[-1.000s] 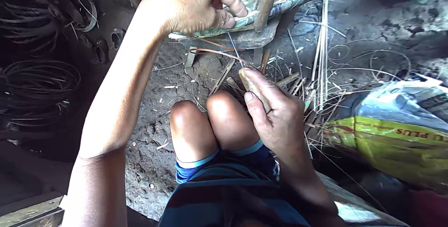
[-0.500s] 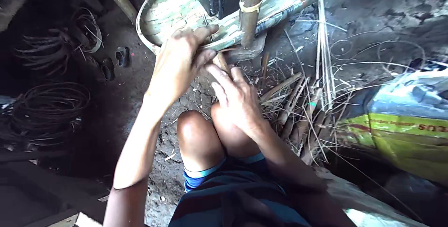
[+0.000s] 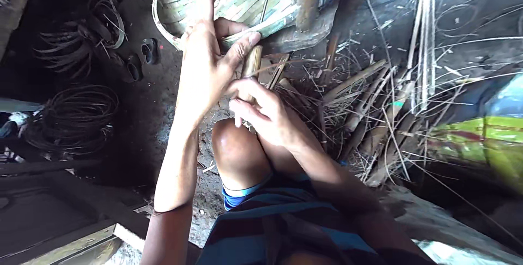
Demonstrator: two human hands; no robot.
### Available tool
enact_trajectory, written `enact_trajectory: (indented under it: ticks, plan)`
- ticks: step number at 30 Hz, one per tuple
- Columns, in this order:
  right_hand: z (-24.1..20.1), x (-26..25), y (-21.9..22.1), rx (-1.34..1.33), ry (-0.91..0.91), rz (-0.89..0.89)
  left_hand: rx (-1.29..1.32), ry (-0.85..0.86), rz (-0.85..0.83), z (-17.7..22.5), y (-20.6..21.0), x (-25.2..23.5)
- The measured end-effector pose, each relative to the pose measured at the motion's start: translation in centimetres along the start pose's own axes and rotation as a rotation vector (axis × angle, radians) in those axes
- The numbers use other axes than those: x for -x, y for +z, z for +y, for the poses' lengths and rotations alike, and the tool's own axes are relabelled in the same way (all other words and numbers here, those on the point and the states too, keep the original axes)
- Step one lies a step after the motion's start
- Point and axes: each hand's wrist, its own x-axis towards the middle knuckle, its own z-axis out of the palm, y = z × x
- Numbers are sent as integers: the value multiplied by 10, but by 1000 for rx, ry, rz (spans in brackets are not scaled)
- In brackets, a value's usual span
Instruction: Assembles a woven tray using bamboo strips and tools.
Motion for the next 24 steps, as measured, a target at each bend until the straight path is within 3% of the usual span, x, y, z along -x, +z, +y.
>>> enact_trajectory:
  ticks: [2,4,8,12,14,17,19,22,23,24]
  plan:
    - [-25,-6,-7,-555,77,-63,-10,-2,-9,1,-1,0]
    - [-25,-3,-28,-713,66,-53,-45,-13,3,1,-1,-1]
    - [8,2,-45,-229,122,-21,-77,-25,27,2,1,-3]
    - [-26,-29,-26,-316,258,-2,-35,-9,9,1,1,-5]
    - [-36,-5,-33,-195,250,-77,0,-21,-23,2,0,-3]
    - [-26,79,-78,158,299,-145,23,20,-41,0,0,-4]
    - [-2,137,-116,507,482,-119,13,18,-37,0,0,-3]
    - [41,205,-155,861,1054,-85,-15,34,-73,-1,-2,-5]
    - [50,216,-160,924,1167,-78,-20,38,-84,-2,-4,-6]
    - [51,216,-159,950,1144,-44,-14,32,-97,-3,-6,-6]
